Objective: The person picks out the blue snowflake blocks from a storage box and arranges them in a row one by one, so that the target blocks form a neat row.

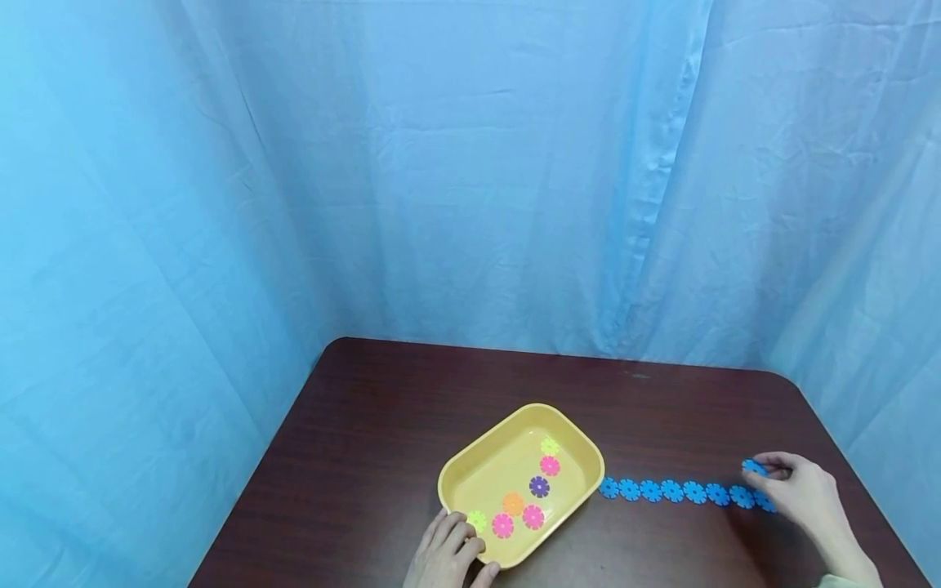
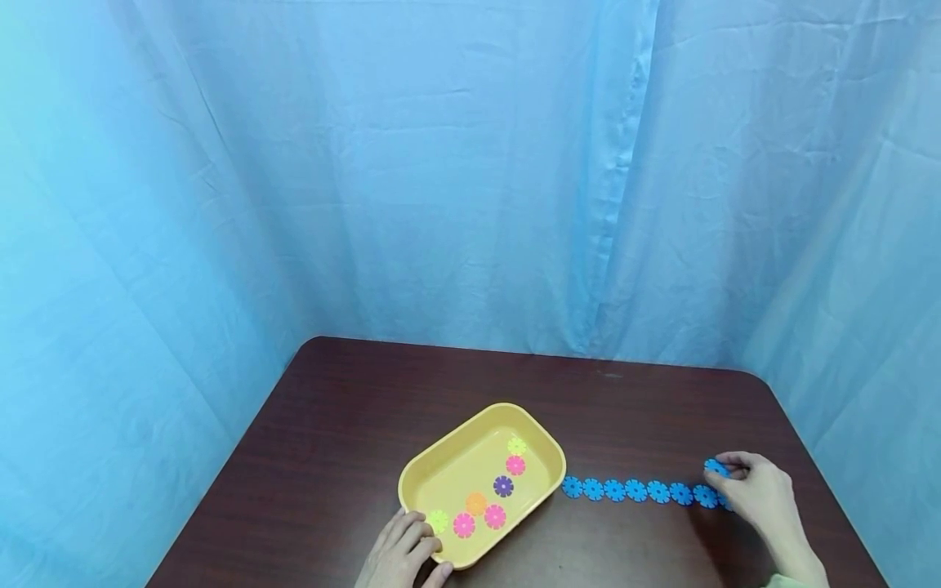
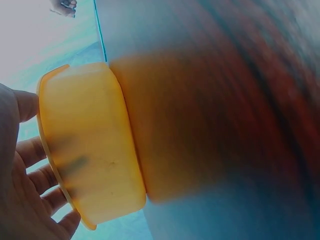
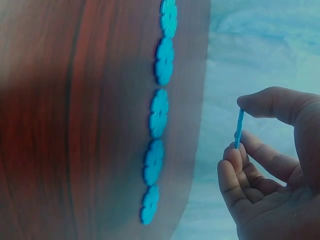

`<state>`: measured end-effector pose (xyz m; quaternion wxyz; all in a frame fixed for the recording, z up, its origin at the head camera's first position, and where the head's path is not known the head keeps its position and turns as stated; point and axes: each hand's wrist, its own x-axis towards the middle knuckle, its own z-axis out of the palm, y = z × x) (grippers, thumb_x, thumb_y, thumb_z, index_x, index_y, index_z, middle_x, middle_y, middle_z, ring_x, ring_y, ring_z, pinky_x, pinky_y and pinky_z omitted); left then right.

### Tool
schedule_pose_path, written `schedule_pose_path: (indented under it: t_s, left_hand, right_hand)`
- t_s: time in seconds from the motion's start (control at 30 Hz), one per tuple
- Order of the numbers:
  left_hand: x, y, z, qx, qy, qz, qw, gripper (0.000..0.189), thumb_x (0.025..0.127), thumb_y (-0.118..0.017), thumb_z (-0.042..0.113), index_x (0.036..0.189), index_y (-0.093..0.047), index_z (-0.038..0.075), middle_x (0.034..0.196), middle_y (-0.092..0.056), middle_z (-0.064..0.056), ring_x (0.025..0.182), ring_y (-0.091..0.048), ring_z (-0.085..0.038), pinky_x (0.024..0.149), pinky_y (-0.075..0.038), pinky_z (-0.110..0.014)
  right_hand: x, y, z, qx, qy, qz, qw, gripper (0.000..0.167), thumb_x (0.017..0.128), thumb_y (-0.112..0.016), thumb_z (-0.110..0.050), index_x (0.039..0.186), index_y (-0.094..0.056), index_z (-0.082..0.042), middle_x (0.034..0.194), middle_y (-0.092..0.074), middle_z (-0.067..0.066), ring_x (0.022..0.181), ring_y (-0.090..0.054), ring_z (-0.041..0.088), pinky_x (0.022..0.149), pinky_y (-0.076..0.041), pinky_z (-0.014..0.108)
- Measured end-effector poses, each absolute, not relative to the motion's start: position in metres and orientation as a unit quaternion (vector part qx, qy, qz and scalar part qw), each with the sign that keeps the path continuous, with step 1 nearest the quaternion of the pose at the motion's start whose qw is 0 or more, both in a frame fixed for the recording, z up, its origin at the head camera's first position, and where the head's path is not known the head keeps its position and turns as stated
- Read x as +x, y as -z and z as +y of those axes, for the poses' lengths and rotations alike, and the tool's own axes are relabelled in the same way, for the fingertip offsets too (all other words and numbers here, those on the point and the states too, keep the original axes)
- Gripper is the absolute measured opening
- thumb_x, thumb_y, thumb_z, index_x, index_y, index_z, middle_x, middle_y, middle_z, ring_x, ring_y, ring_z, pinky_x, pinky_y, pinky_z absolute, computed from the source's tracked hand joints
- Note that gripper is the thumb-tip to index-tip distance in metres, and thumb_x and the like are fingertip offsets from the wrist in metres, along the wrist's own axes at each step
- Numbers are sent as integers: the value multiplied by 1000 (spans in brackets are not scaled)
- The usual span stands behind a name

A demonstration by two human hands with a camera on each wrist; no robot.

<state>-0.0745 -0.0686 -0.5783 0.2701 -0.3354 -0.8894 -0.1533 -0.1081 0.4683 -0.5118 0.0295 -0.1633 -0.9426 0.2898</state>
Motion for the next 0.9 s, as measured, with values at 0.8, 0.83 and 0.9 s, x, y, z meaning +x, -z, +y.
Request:
schedule_pose_path:
  t_s: [0.8,0.83,0.9]
  left_hand:
    - [-74,576,-69,-334,151,-898,243,21,88,-72,44,85,-63,25,92,-52,11,104,-53,-14,94,-49,-48]
    - [-74,576,-69,-333,151,-898,243,21,88,-72,44,85,-63,25,92,-52,11,104,-53,-14,94,-49,-48]
    - [-74,576,-69,-332,153,-899,242,21,89,-71,44,85,-63,25,92,-52,11,104,-53,-14,95,-49,-48]
  right_hand:
    - [-95,547,515,-281,-266,-921,38,58,85,-75,-35,110,-61,16,88,-67,24,81,-62,39,64,-50,48]
    - [-95,548,516,-290,-263,-919,38,58,85,-75,-34,109,-61,16,90,-66,26,84,-61,41,66,-50,50]
    - [-94,549,519,-301,-256,-918,36,56,84,-75,-33,109,-61,16,94,-65,29,89,-58,45,70,-49,52]
